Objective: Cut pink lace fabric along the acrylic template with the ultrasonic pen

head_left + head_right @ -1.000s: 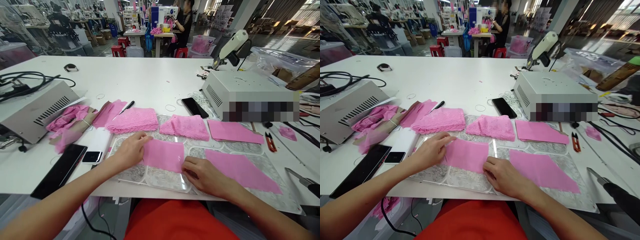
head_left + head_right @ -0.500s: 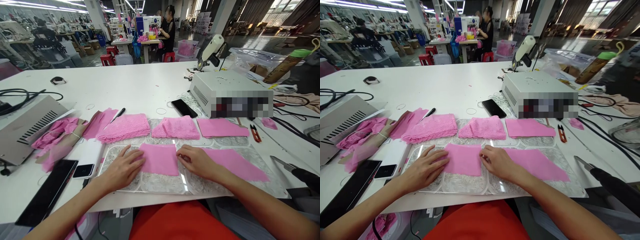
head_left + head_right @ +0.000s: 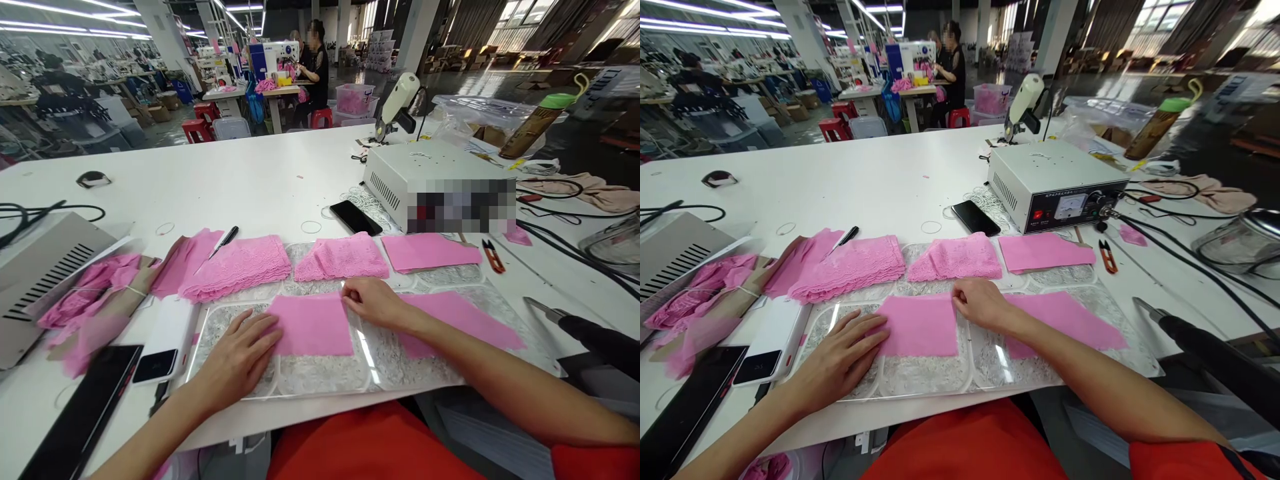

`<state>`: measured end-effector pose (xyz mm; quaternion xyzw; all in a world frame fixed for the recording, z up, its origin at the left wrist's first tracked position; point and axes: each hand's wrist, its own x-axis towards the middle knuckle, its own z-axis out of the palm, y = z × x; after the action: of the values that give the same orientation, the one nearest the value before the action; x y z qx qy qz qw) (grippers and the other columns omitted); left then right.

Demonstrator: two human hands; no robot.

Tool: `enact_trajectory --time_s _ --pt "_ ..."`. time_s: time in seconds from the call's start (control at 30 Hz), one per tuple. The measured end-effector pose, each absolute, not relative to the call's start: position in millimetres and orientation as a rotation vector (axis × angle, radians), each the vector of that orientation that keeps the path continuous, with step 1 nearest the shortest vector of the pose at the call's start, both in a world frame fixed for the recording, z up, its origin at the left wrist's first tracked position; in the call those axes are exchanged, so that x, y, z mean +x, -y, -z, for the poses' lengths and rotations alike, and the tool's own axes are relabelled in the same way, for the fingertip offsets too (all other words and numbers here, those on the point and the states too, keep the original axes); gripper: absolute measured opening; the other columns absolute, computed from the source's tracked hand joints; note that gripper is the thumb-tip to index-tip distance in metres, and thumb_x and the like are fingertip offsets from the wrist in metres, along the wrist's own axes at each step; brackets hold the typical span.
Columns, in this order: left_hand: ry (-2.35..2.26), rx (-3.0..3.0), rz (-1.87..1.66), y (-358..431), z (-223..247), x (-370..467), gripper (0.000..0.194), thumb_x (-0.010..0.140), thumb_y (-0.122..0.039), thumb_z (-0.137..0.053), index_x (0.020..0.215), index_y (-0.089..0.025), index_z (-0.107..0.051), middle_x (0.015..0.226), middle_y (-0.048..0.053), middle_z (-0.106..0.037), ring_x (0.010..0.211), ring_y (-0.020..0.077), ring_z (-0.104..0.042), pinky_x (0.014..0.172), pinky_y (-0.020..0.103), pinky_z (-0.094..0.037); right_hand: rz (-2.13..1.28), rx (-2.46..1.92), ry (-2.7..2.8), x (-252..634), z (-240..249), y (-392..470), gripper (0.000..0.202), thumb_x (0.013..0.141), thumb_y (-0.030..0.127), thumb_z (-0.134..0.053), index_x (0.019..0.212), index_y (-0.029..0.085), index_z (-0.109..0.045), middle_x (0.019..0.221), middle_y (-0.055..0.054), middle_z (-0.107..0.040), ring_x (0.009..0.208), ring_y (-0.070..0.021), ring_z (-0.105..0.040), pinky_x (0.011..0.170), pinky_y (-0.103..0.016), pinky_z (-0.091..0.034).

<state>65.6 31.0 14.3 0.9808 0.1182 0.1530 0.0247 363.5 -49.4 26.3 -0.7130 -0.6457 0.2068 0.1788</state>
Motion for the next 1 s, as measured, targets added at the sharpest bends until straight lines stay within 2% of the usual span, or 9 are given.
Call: enact_trajectory --time_s 0.3,0.47,0.63,0.73,0.8,0.9,1.0 --pt "-0.387 3.060 -0.460 -33 -10 61 0.034 0.093 -0.018 -0.047 0.124 -0.021 -0.060 0.132 0.009 -0.059 0.127 0.0246 -0.052 0.111 0.045 -0.035 -0.547 -2.030 1.883 363 -34 36 0.014 0.077 0.008 -0.050 0.074 0.017 -0.062 0.073 -0.003 -0.064 0.064 -0.0128 -0.053 0.055 -0.024 -0.030" --pt "-0.350 3.191 -0.374 -40 -11 58 0.042 0.095 -0.025 -0.045 0.137 -0.023 -0.051 0.140 0.008 -0.053 0.130 0.0261 -0.048 0.109 0.046 -0.036 -0.499 -1.991 1.961 356 -35 48 0.018 0.080 0.011 -0.052 0.094 0.015 -0.063 0.085 -0.007 -0.067 0.073 -0.0161 -0.057 0.060 -0.026 -0.033" --pt "-0.226 3.336 -0.423 -53 -14 56 0.045 0.095 -0.031 -0.044 0.139 -0.024 -0.049 0.140 0.007 -0.054 0.125 0.0271 -0.053 0.111 0.044 -0.032 -0.507 -1.944 2.065 358 -33 80 0.014 0.083 0.018 -0.056 0.093 0.018 -0.065 0.093 -0.007 -0.068 0.074 -0.0159 -0.059 0.061 -0.026 -0.036" --pt "-0.112 3.359 -0.451 -58 -17 69 0.042 0.096 -0.033 -0.042 0.136 -0.026 -0.053 0.139 0.004 -0.055 0.127 0.0263 -0.051 0.117 0.042 -0.022 -0.422 -1.867 1.858 376 -32 110 0.017 0.084 0.016 -0.054 0.097 0.017 -0.064 0.090 -0.006 -0.067 0.071 -0.0137 -0.058 0.060 -0.025 -0.039" --pt "-0.019 3.340 -0.460 -53 -21 89 0.040 0.097 -0.034 -0.042 0.134 -0.025 -0.054 0.140 0.004 -0.054 0.131 0.0259 -0.047 0.118 0.042 -0.020 -0.377 -1.764 1.628 390 -33 139 0.012 0.085 0.018 -0.054 0.091 0.017 -0.064 0.079 -0.003 -0.064 0.062 -0.0108 -0.053 0.057 -0.023 -0.040" --pt "0.102 3.298 -0.447 -37 -27 137 0.037 0.099 -0.028 -0.040 0.134 -0.022 -0.053 0.143 0.005 -0.051 0.136 0.0254 -0.042 0.118 0.046 -0.022 -0.337 -1.778 1.286 412 -29 192 0.017 0.088 0.026 -0.053 0.077 0.019 -0.064 0.067 0.000 -0.061 0.059 -0.0107 -0.052 0.056 -0.023 -0.042" --pt "0.287 3.227 -0.304 -24 -30 202 0.038 0.100 -0.017 -0.035 0.135 -0.021 -0.050 0.144 0.007 -0.049 0.136 0.0234 -0.041 0.114 0.047 -0.032 -0.292 -1.869 0.900 437 -7 245 0.020 0.084 0.036 -0.060 0.075 0.020 -0.067 0.065 -0.001 -0.063 0.056 -0.0121 -0.056 0.052 -0.023 -0.045"
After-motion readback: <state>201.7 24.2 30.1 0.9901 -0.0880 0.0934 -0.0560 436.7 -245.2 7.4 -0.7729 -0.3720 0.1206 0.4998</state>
